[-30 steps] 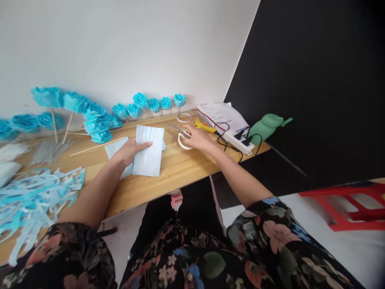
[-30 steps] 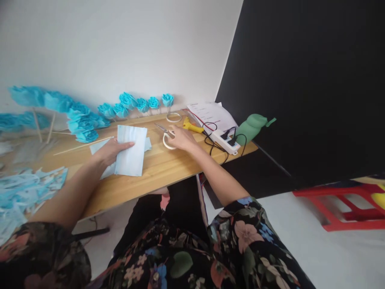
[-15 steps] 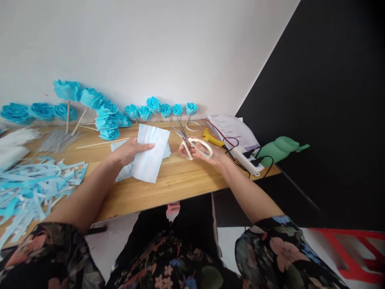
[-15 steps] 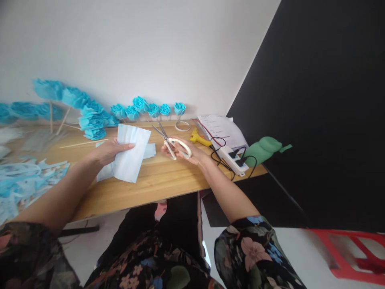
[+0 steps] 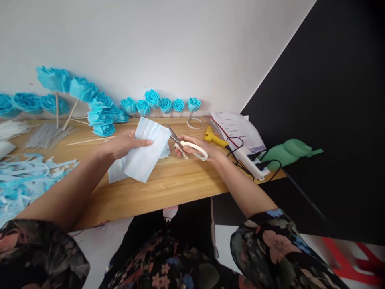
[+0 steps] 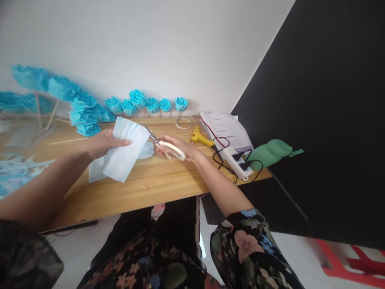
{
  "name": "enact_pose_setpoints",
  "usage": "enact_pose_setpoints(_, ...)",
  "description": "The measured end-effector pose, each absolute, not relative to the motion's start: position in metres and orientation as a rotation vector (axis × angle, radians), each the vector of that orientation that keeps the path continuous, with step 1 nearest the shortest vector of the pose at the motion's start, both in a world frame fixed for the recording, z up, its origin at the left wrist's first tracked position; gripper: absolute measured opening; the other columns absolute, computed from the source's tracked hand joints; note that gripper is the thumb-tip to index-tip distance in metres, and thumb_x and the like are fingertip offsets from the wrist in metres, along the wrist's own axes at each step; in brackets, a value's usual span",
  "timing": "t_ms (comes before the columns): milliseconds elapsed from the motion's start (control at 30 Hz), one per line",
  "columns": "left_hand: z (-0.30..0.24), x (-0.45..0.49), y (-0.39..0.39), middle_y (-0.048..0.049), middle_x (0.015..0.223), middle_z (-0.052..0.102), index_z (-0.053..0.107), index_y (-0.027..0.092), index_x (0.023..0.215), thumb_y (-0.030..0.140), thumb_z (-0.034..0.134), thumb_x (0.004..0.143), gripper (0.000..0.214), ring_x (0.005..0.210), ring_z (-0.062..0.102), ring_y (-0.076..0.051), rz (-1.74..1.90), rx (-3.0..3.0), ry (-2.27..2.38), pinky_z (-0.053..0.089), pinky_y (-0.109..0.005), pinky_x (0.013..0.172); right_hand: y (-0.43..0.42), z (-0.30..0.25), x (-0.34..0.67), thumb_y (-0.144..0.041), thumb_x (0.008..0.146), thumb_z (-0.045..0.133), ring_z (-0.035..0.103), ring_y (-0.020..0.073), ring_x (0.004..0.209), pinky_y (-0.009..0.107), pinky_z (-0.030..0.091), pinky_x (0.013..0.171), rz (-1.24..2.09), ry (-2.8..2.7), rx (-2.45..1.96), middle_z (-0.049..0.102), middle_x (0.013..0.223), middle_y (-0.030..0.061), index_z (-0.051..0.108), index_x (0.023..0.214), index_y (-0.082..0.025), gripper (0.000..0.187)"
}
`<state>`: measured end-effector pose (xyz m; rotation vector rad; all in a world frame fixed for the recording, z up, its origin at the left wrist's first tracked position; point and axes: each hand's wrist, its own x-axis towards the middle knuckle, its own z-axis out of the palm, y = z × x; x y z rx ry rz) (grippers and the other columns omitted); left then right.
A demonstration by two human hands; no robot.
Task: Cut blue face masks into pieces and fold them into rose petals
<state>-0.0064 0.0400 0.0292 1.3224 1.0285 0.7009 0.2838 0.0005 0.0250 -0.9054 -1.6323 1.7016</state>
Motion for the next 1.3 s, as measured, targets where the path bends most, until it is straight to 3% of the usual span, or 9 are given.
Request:
enact_pose_setpoints(167, 0.019, -0.015, 0.041, -0.0102, 0.082, 0.077, 0.078, 0.017, 0.087, 0.037, 0.09, 0.057, 0.038, 0.068, 0.072, -0.03, 0.682, 1.274, 1.101, 0.06, -0.038, 0.06, 0.001, 0.03, 0.28, -0.061, 0.076, 0.077, 0.064, 0.0132, 0.079, 0.024, 0.05, 0.067, 1.668, -1.738, -0.924, 0.069, 0.095, 0.0057, 0.064, 0.116, -0.016, 0.062)
enact_pose_setpoints(433, 0.019, -0.018, 0.038, -0.008, 0.082, 0.078, 0.078, 0.019, 0.08, 0.035, 0.092, 0.053, 0.035, 0.063, 0.07, -0.023, 0.663, 1.213, 1.065, 0.057, -0.029, 0.052, 0.008, 0.026, 0.27, -0.056, 0.08, 0.077, 0.063, 0.0114, 0.073, 0.023, 0.051, 0.065, 1.681, -1.786, -0.921, 0.069, 0.089, 0.0045, 0.064, 0.123, -0.015, 0.06)
enact_pose_setpoints(667, 0.017, -0.02, 0.039, -0.0082, 0.082, 0.078, 0.078, 0.019, 0.08, 0.035, 0.093, 0.053, 0.035, 0.065, 0.071, -0.026, 0.684, 1.224, 1.061, 0.059, -0.031, 0.054, 0.008, 0.026, 0.269, -0.058, 0.078, 0.078, 0.066, 0.0123, 0.076, 0.024, 0.054, 0.066, 1.707, -1.751, -0.976, 0.07, 0.091, 0.0061, 0.066, 0.122, -0.015, 0.063)
enact_pose_setpoints(867, 0.021, -0.021, 0.038, -0.0069, 0.088, 0.079, 0.077, 0.018, 0.088, 0.038, 0.093, 0.056, 0.041, 0.071, 0.073, -0.025, 0.642, 1.241, 1.055, 0.061, -0.03, 0.059, 0.008, 0.028, 0.268, -0.062, 0.08, 0.074, 0.061, 0.0093, 0.067, 0.021, 0.049, 0.057, 1.657, -1.82, -0.951, 0.069, 0.086, 0.0051, 0.068, 0.12, -0.012, 0.064)
enact_pose_setpoints(1133, 0.021, -0.024, 0.038, -0.0082, 0.095, 0.079, 0.076, 0.017, 0.092, 0.041, 0.092, 0.059, 0.044, 0.073, 0.072, -0.022, 0.551, 1.247, 1.058, 0.061, -0.029, 0.063, 0.005, 0.029, 0.269, -0.054, 0.078, 0.078, 0.054, 0.0065, 0.056, 0.018, 0.039, 0.045, 1.662, -1.762, -0.958, 0.065, 0.076, 0.0013, 0.071, 0.113, -0.011, 0.056)
enact_pose_setpoints(1300, 0.02, -0.024, 0.038, -0.0094, 0.096, 0.079, 0.076, 0.016, 0.094, 0.039, 0.091, 0.06, 0.044, 0.074, 0.072, -0.022, 0.559, 1.254, 1.033, 0.061, -0.03, 0.065, 0.006, 0.025, 0.269, -0.048, 0.077, 0.079, 0.053, 0.0056, 0.051, 0.018, 0.036, 0.042, 1.686, -1.707, -1.016, 0.066, 0.073, 0.0003, 0.069, 0.12, -0.011, 0.057)
